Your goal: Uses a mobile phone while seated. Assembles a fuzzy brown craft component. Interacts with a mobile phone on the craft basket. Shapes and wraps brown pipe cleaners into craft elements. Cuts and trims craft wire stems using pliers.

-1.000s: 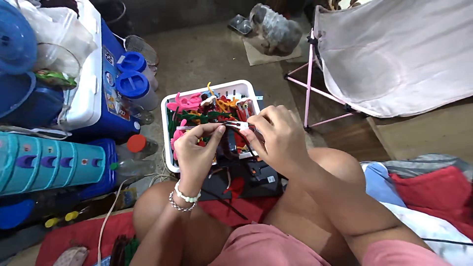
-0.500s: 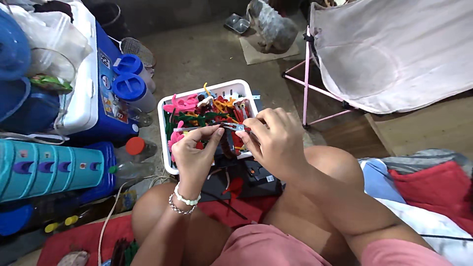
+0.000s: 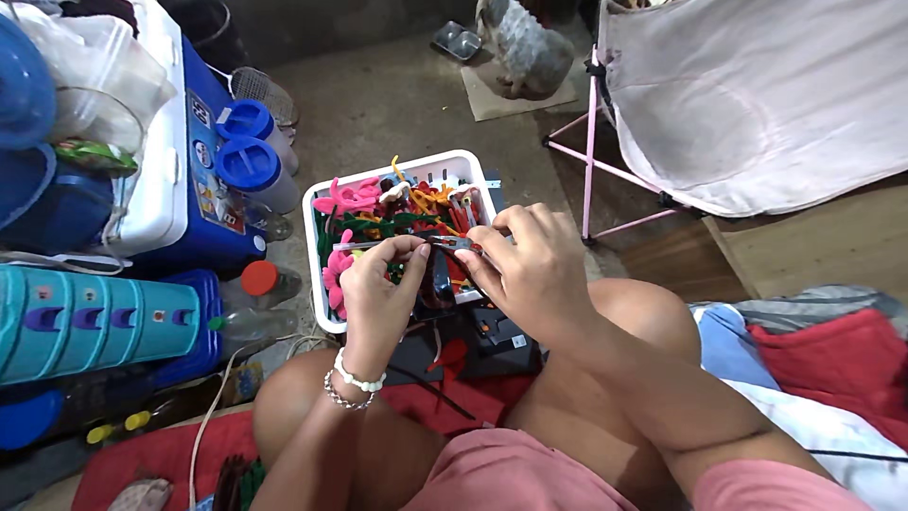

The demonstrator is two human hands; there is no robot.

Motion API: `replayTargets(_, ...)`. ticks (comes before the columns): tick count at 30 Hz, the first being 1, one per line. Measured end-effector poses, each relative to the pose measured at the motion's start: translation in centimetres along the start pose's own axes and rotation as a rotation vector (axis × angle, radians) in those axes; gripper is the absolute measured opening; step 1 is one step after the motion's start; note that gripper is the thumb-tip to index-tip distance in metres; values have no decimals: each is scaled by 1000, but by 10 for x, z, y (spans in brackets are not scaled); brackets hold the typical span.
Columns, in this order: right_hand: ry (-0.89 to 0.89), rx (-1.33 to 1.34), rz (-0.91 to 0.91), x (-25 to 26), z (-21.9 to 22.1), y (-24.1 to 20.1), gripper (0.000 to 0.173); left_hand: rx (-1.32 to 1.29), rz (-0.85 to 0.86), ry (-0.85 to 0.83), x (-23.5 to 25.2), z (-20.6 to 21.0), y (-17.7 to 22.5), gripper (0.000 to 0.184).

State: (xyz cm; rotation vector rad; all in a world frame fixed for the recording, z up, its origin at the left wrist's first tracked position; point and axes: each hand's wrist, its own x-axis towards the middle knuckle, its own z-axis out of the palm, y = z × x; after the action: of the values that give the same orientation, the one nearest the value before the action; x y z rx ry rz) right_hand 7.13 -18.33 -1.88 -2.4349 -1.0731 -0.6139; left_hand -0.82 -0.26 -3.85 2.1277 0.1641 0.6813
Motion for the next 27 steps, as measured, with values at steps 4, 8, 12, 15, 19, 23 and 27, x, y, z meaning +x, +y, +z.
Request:
replayTargets(4,18,-32,8,-1,4,-3,30,59,37,34,-2,2,-3,10)
replayTargets(8,8,-48,26,-3,6,-6,32,52,71,80,-4,6,-3,9)
replayTargets(12,16,-58,25,-3,7,-7,32,69,105,121,-5,10,-3,8)
replayTargets(15,17,-65,17,-3,8,-7,34,125,126,123,-5,10,-3,7)
replayTargets(19,9,-67,4,-4,10,-6,35,181,129,121,-6,10,-1,6)
replayTargets(23,13,-78,-25,-3,11,-6,33,212,121,114,-7,9,-1,8)
replayTargets(27,15,-105,-59,-3,13,-5,33,225,117,105,-7,8,-2,8)
